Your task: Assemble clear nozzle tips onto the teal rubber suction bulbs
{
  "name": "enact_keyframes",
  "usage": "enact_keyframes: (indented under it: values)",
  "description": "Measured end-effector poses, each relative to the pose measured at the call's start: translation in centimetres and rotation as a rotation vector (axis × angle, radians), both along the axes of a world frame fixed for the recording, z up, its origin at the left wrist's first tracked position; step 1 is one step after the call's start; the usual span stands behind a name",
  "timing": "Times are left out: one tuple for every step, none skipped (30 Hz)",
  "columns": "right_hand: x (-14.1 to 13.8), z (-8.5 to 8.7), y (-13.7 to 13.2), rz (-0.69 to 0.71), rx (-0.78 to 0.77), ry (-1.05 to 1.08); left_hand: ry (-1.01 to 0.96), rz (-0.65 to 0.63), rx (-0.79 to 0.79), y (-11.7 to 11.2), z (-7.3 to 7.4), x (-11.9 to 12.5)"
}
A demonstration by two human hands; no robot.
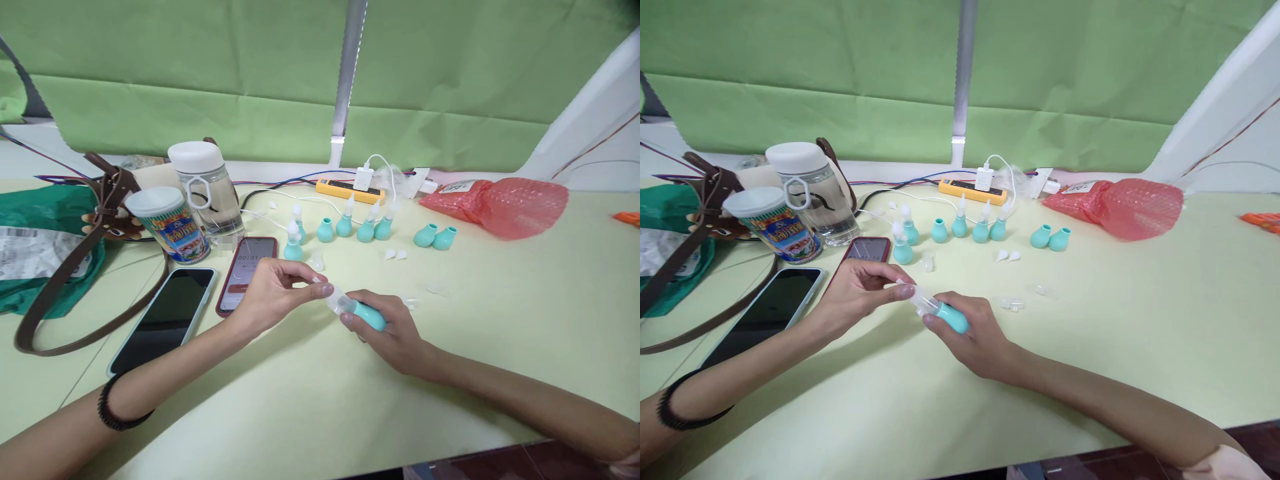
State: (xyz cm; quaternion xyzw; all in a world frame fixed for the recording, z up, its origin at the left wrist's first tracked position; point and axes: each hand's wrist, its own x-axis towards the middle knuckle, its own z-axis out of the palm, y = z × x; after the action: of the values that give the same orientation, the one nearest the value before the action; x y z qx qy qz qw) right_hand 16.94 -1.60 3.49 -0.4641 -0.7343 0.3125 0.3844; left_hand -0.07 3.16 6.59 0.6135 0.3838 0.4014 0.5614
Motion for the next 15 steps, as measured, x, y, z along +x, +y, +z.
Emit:
enact_keyframes:
  values:
    - [0.0,0.1,0.0,0.009,-0.003,0.016,-0.027,-0.005,-0.007,-0.1,0.0,0.0]
    - [0.0,0.2,-0.1,0.015,-0.004,0.033,-0.055,-0.006,-0.013,-0.1,-0.1,0.1]
    - [0.0,0.2,-0.1,0.019,-0.009,0.050,-0.081,0.000,-0.019,-0.2,-0.3,0.1]
    - [0.0,0.3,-0.1,0.021,-0.017,0.065,-0.103,0.006,-0.026,-0.3,-0.5,0.2]
    - [0.0,0.3,-0.2,0.019,-0.026,0.077,-0.121,0.010,-0.032,-0.3,-0.6,0.2]
    - [0.0,0.3,-0.2,0.019,-0.035,0.084,-0.136,0.013,-0.036,-0.3,-0.8,0.3]
    - [0.0,0.2,-0.1,0.020,-0.042,0.089,-0.143,0.012,-0.040,-0.3,-0.9,0.3]
    - [0.0,0.2,-0.1,0.021,-0.048,0.091,-0.148,0.011,-0.043,-0.3,-1.0,0.3]
    - [0.0,0.1,-0.1,0.023,-0.054,0.093,-0.152,0.010,-0.043,-0.3,-1.1,0.3]
    - [0.1,0.1,0.0,0.027,-0.065,0.095,-0.156,0.012,-0.040,-0.3,-1.1,0.3]
    - [0.1,0.0,0.1,0.034,-0.088,0.100,-0.159,0.019,-0.035,-0.3,-1.1,0.3]
    - [0.1,-0.1,0.2,0.045,-0.123,0.111,-0.157,0.025,-0.025,-0.3,-1.1,0.3]
    - [0.1,-0.2,0.3,0.059,-0.173,0.129,-0.148,0.030,-0.010,-0.3,-1.2,0.3]
    - [0.2,-0.2,0.5,0.078,-0.227,0.150,-0.131,0.029,0.007,-0.4,-1.2,0.3]
    - [0.3,-0.1,0.7,0.099,-0.274,0.171,-0.114,0.027,0.024,-0.4,-1.4,0.3]
